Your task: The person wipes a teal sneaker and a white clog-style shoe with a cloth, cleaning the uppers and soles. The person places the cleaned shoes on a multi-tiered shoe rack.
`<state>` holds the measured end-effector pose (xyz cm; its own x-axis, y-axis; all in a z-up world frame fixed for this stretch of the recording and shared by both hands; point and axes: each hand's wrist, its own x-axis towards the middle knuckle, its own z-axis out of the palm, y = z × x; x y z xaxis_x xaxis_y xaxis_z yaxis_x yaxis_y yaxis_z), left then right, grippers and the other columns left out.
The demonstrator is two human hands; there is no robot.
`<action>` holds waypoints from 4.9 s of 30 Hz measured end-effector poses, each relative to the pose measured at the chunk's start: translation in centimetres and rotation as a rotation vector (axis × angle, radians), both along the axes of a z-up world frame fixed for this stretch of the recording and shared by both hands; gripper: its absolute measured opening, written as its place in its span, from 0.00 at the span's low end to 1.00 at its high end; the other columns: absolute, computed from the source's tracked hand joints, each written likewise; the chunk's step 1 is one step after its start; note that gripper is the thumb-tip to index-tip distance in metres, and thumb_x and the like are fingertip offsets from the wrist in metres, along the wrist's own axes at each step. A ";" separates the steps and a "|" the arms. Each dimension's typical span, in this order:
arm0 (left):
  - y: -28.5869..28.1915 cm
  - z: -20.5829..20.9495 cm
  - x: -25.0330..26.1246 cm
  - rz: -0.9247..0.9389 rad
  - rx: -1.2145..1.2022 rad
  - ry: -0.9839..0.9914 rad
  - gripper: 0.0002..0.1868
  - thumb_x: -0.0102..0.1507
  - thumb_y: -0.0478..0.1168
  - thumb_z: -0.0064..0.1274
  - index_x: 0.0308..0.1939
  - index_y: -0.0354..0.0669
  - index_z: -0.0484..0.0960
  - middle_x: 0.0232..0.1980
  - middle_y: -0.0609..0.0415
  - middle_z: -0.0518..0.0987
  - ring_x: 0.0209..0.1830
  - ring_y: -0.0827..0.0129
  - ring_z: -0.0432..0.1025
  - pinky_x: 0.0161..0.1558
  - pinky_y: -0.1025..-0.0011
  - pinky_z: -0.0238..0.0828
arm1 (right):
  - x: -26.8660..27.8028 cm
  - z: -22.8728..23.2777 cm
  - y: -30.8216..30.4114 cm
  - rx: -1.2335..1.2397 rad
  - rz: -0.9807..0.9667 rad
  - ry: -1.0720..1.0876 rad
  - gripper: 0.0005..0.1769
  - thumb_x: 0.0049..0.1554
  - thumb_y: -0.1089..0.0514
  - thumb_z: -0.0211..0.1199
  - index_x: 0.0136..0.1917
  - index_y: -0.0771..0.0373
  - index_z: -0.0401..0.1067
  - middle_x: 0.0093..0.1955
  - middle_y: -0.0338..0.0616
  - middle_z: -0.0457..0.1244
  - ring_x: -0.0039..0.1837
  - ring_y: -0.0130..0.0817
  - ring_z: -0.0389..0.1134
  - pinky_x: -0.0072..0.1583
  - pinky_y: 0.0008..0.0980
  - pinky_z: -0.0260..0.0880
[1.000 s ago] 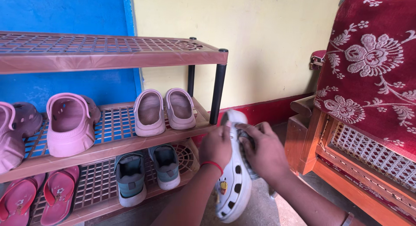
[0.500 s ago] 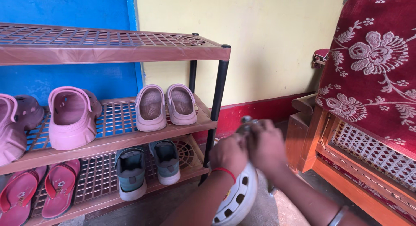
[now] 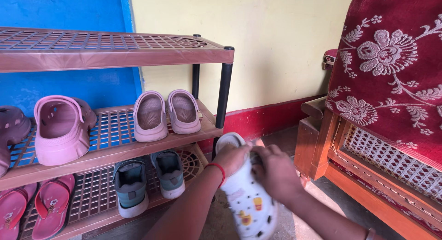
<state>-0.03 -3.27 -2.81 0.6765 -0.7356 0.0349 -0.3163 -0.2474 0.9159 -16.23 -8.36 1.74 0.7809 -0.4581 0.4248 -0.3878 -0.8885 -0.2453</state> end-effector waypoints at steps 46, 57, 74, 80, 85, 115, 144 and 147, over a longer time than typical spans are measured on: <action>0.5 0.0 -3.7 0.529 -0.363 -0.246 0.19 0.65 0.40 0.48 0.56 0.43 0.59 0.40 0.40 0.84 0.43 0.41 0.78 0.45 0.47 0.71 | 2.4 -1.9 -0.7 -0.301 -0.032 -0.042 0.33 0.49 0.55 0.62 0.68 0.57 0.67 0.64 0.55 0.63 0.61 0.58 0.66 0.63 0.55 0.65; -0.3 -0.6 0.2 0.822 -0.185 -0.162 0.18 0.65 0.43 0.50 0.54 0.47 0.63 0.44 0.35 0.82 0.45 0.40 0.79 0.47 0.49 0.74 | 1.6 -0.7 -2.1 -0.195 0.100 -0.090 0.23 0.56 0.54 0.58 0.65 0.57 0.68 0.62 0.57 0.62 0.61 0.55 0.67 0.61 0.50 0.69; -0.2 -0.1 1.0 0.754 -0.315 -0.131 0.23 0.62 0.41 0.52 0.55 0.31 0.63 0.38 0.34 0.82 0.42 0.43 0.80 0.45 0.54 0.76 | 3.0 -0.8 -8.3 0.866 -0.241 -0.368 0.21 0.62 0.49 0.54 0.64 0.58 0.73 0.47 0.51 0.69 0.54 0.49 0.73 0.56 0.47 0.70; -0.2 -1.6 3.8 0.892 -0.258 -0.006 0.18 0.62 0.44 0.53 0.47 0.32 0.72 0.48 0.32 0.81 0.49 0.44 0.80 0.51 0.56 0.76 | 2.4 -0.5 -2.8 0.057 0.053 -0.487 0.20 0.62 0.55 0.54 0.65 0.60 0.66 0.58 0.58 0.63 0.58 0.59 0.67 0.59 0.49 0.67; 0.3 -1.2 3.9 0.926 -0.407 0.228 0.24 0.61 0.40 0.54 0.54 0.29 0.62 0.51 0.32 0.80 0.51 0.47 0.79 0.53 0.59 0.75 | 1.8 1.0 -0.9 0.085 0.005 -0.391 0.23 0.62 0.56 0.53 0.70 0.55 0.59 0.64 0.57 0.58 0.60 0.59 0.66 0.60 0.51 0.67; 24.3 19.4 -1.1 0.400 -1.513 0.707 0.26 0.63 0.30 0.49 0.63 0.45 0.62 0.58 0.41 0.73 0.59 0.54 0.75 0.59 0.61 0.76 | 8.2 14.4 21.1 -0.013 0.193 -0.178 0.25 0.53 0.37 0.59 0.57 0.51 0.76 0.52 0.48 0.68 0.53 0.51 0.72 0.53 0.50 0.73; 33.8 21.4 14.3 0.757 -0.168 -0.875 0.34 0.63 0.35 0.49 0.75 0.47 0.62 0.81 0.41 0.48 0.81 0.47 0.43 0.74 0.44 0.33 | 37.0 26.5 24.4 0.360 0.169 -0.297 0.24 0.55 0.40 0.63 0.59 0.54 0.80 0.60 0.54 0.70 0.62 0.52 0.73 0.66 0.45 0.70; 33.5 21.1 13.1 0.755 0.012 -1.009 0.34 0.64 0.40 0.49 0.75 0.56 0.60 0.85 0.44 0.41 0.83 0.47 0.33 0.73 0.39 0.26 | 35.3 25.8 22.4 0.272 0.158 -0.367 0.25 0.56 0.38 0.62 0.60 0.54 0.78 0.57 0.57 0.70 0.61 0.54 0.71 0.64 0.47 0.69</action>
<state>13.08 30.20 18.32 0.6036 -0.1819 0.7763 -0.6488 -0.6780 0.3455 19.11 14.06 27.59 0.6706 -0.4790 0.5664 -0.0979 -0.8140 -0.5725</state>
